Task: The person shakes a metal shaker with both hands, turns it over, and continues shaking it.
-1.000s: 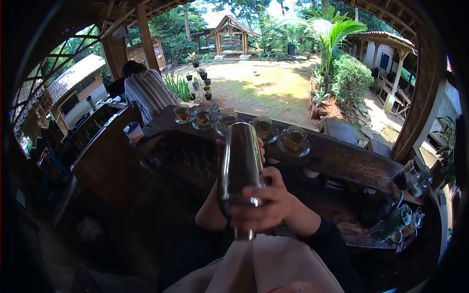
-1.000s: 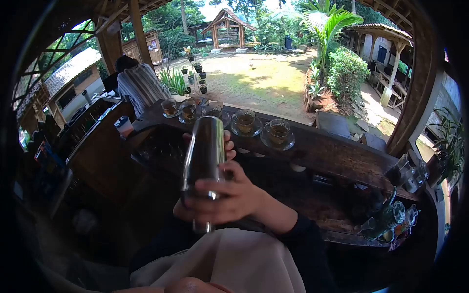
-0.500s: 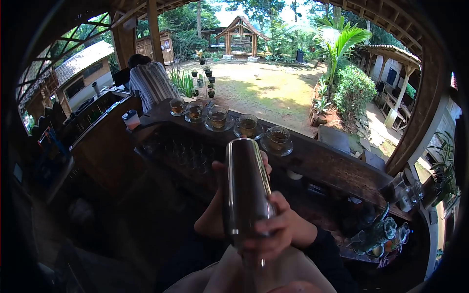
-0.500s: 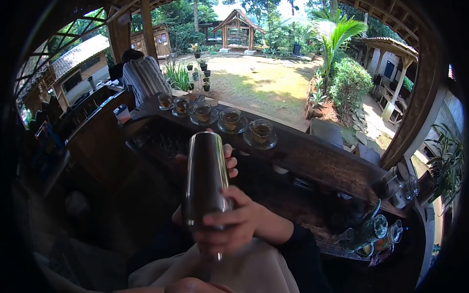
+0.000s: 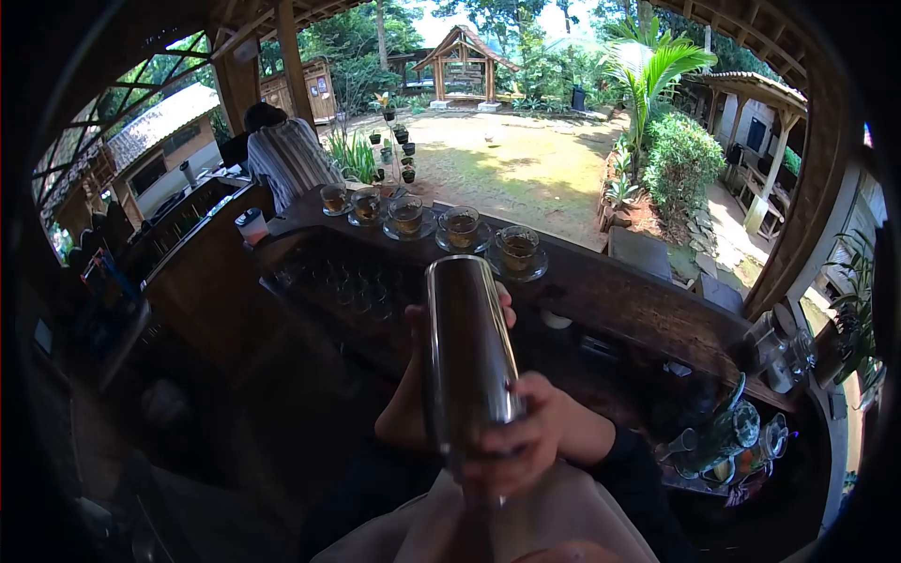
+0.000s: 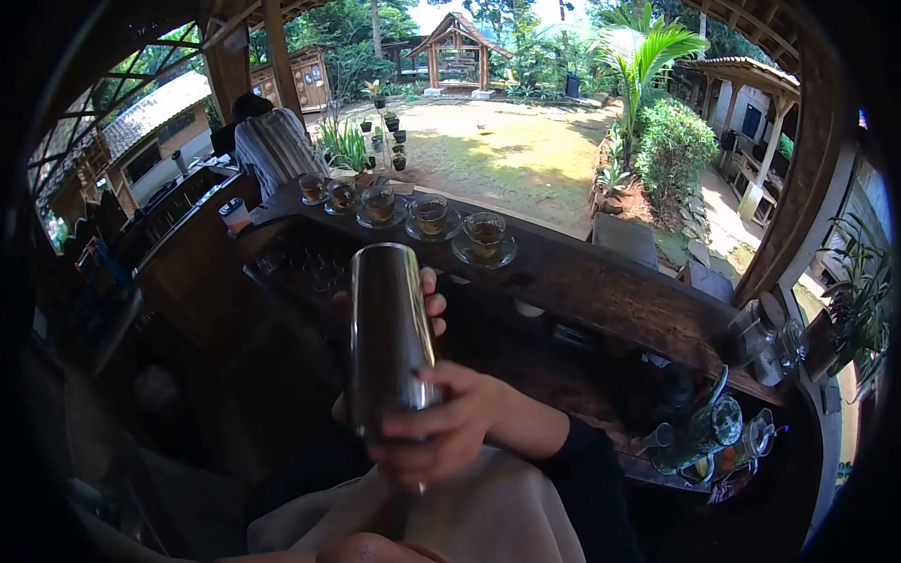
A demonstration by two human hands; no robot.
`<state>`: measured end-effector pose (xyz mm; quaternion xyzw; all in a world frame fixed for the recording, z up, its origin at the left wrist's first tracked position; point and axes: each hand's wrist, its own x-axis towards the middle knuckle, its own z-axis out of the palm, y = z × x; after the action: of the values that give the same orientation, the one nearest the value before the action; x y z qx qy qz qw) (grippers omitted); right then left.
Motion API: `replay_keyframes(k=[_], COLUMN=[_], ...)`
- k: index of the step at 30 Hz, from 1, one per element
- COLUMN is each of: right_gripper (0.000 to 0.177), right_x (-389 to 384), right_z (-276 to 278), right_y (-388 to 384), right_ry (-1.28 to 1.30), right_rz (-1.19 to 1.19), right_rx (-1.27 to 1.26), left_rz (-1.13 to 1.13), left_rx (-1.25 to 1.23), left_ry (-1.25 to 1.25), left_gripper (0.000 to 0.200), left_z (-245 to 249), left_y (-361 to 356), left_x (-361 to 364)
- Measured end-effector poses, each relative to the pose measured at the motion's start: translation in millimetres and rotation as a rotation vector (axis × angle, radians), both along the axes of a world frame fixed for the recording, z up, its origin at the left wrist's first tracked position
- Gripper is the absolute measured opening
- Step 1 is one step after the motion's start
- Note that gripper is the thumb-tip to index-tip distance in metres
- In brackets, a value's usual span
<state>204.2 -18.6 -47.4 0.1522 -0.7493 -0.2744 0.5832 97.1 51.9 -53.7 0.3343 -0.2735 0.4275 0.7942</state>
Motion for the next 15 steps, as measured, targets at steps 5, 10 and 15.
replay_keyframes(k=[5,10,15], right_gripper=[0.043,0.033,0.029], right_x=[4.3,-20.1,-56.6], right_z=[4.2,47.1,-7.9], right_y=[47.0,-3.6,36.9], right_ry=[0.348,0.009,0.107], right_rz=[-0.174,-0.230,0.044], right_rx=[-1.145,-0.472,-0.035], left_rz=[0.028,-0.161,-0.003], left_rx=[-0.773,-0.546,0.133], left_ry=[0.196,0.326,0.082], left_gripper=[0.051,0.082,0.092], left_z=[-25.2,9.6,-7.1], left_y=[28.1,15.3,42.3], left_x=[6.0,-43.0,-63.0])
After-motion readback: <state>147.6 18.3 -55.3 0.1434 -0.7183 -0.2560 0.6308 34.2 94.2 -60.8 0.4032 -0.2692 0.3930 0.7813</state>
